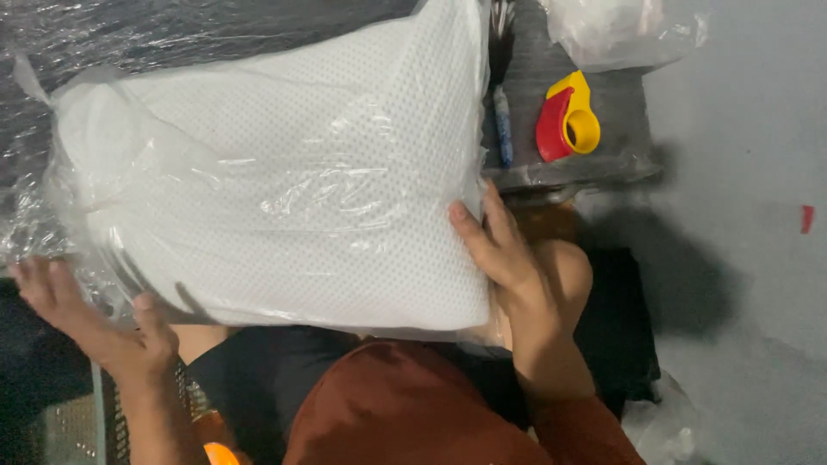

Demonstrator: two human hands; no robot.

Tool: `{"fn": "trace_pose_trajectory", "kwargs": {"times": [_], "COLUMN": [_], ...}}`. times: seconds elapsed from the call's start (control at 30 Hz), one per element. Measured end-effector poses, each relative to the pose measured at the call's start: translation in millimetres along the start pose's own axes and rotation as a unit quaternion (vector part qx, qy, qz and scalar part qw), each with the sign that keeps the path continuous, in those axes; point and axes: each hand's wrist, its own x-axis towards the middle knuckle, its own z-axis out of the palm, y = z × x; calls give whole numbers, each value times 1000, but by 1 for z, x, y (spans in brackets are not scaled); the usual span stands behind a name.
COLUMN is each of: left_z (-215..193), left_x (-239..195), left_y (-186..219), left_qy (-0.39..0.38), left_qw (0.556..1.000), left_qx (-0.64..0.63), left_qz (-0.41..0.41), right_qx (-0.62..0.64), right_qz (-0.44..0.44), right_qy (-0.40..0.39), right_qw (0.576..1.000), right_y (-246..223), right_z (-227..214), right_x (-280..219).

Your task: The person places a white rectangular package wrapped in bubble wrap onto a table covered with plastic wrap. They use a vacuum cleaner hose to suck the air out of the package, compressing it significantly. The person then folds the open end of the package and secures it with a rubber band.

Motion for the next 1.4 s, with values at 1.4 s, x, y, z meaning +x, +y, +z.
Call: {"fn": "trace_pose_trajectory", "kwargs": {"times": [1.4], "left_z": [-19], "left_x": [95], "left_y": [216], "left_qy": [-181], "left_qw": [960], "left_qx": [-143], "left_qz": [161], "right_qx": [-33], "right_qz": [-161], "right_qy": [-17], "right_qw": [986], "right_y": [-2], "right_z": [14], "right_x": [-36]}}
